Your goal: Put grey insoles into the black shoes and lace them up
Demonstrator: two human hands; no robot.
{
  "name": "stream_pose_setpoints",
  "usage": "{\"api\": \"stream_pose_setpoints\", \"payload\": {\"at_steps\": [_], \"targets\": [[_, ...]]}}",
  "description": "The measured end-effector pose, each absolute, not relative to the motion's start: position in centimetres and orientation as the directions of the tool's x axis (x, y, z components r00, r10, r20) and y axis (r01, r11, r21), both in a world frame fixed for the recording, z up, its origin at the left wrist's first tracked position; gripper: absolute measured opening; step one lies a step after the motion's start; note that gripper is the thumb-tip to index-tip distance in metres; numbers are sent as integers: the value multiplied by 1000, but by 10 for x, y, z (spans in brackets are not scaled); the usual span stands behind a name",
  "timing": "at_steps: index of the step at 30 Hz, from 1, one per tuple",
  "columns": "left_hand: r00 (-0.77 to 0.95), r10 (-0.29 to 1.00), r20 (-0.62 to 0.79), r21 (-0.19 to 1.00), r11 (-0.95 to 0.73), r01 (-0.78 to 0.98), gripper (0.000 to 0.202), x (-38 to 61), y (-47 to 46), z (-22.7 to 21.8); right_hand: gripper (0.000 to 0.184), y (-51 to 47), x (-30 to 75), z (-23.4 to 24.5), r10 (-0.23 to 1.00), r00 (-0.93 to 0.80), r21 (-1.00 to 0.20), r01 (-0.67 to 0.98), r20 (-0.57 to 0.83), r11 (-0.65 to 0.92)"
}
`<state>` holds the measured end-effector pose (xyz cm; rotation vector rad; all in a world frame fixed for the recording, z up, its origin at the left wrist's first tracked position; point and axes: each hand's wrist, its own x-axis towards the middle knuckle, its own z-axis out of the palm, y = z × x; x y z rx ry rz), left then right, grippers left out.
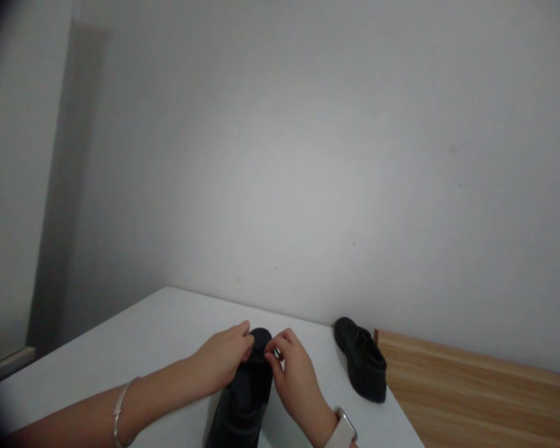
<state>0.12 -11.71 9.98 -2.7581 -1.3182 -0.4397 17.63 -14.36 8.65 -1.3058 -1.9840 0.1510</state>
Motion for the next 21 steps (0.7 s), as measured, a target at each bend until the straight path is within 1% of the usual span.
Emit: {"api": "stream_pose_setpoints", "payload": {"at_steps": [2,3,4,5,6,9,10,12,14,16,18,21], "targets": [[601,738,306,22,-637,771,23,2,-118,101,11,-142,173,89,817,-157,-532,689,555,493],[601,728,330,18,-641,767,23,3,-117,101,12,-141,171,91,811,-122,-573,648,572,502],[595,721,355,39,-647,761,21,4,-117,102,13,-141,169,93,807,-86,-618,597,584,511],[583,717,382,90,-657,748,19,4,-116,103,15,-140,168,94,805,-53,-662,539,591,521],[566,714,412,168,-670,723,18,5,-114,105,16,-140,166,96,804,-26,-699,480,594,531],[496,718,488,441,-693,570,17,5,-111,113,20,-138,162,98,804,12,-758,341,595,556],[480,718,503,507,-696,509,17,5,-110,116,20,-137,161,98,806,23,-771,309,591,557],[465,713,524,586,-698,410,15,5,-109,119,22,-135,160,98,817,44,-799,248,575,548],[455,705,544,618,-703,351,14,5,-109,119,25,-133,158,96,836,46,-827,185,546,530],[429,697,574,621,-713,326,12,5,-111,117,28,-131,155,96,866,14,-860,124,501,495],[399,684,610,605,-728,323,10,5,-113,116,31,-130,153,96,896,-45,-894,64,441,444],[387,646,658,556,-763,329,18,6,-115,116,33,-132,151,99,921,-134,-929,11,365,370]]}}
